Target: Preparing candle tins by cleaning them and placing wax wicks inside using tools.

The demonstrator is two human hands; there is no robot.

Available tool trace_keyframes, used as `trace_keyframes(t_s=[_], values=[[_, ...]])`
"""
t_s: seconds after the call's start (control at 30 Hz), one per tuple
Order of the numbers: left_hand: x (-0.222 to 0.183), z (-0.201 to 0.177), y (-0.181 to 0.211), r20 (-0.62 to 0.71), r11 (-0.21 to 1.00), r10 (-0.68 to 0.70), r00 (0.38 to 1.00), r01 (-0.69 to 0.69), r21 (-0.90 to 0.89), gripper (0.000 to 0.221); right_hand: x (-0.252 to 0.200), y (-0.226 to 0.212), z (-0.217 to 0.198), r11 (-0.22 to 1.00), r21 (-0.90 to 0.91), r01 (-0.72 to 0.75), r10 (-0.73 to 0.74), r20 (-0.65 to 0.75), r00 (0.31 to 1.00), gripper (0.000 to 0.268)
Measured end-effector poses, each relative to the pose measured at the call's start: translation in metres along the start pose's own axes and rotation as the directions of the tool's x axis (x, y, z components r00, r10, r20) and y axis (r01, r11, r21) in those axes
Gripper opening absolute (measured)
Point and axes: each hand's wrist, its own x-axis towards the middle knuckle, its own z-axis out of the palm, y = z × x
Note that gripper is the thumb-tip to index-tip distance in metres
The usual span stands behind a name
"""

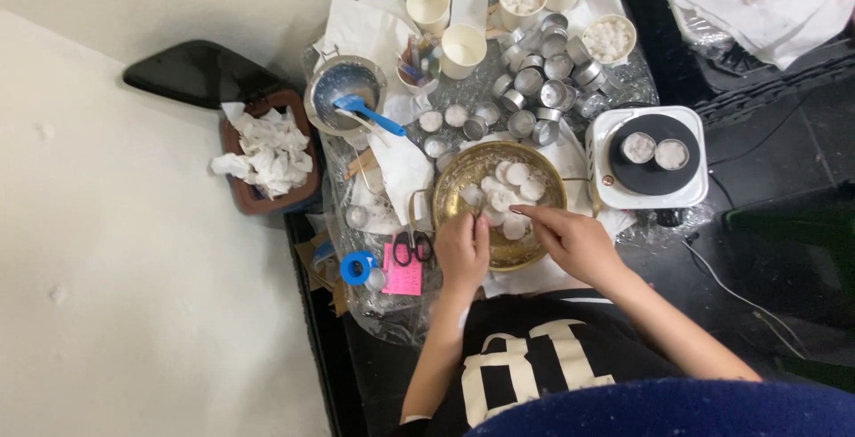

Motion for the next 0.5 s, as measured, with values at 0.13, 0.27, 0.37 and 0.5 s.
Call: trace_keyframes(t_s=[0.13,0.27,0.37,0.5], values=[[-0.008,0.008,-0.009,-0.012,0.999,-0.025,1.0,0.026,0.048,0.021,-0.004,0.017,0.014,0.998,-0.045,0.047,-0.051,-0.101,0.994,0.036],[-0.008,0.011,-0.006,0.003,0.996,-0.022,1.0,0.022,0.089,0.02,-0.004,0.024,0.017,0.996,-0.035,0.088,-0.092,-0.133,0.987,0.034],[-0.013,0.012,-0.006,-0.002,0.992,-0.016,1.0,0.016,0.127,0.019,-0.006,0.026,0.017,1.0,0.021,0.016,-0.014,-0.099,0.995,0.033],[-0.007,0.008,-0.004,0.016,0.992,-0.034,0.999,0.032,0.124,0.017,-0.005,0.041,0.024,0.993,0.118,-0.012,0.027,-0.126,0.992,0.03]])
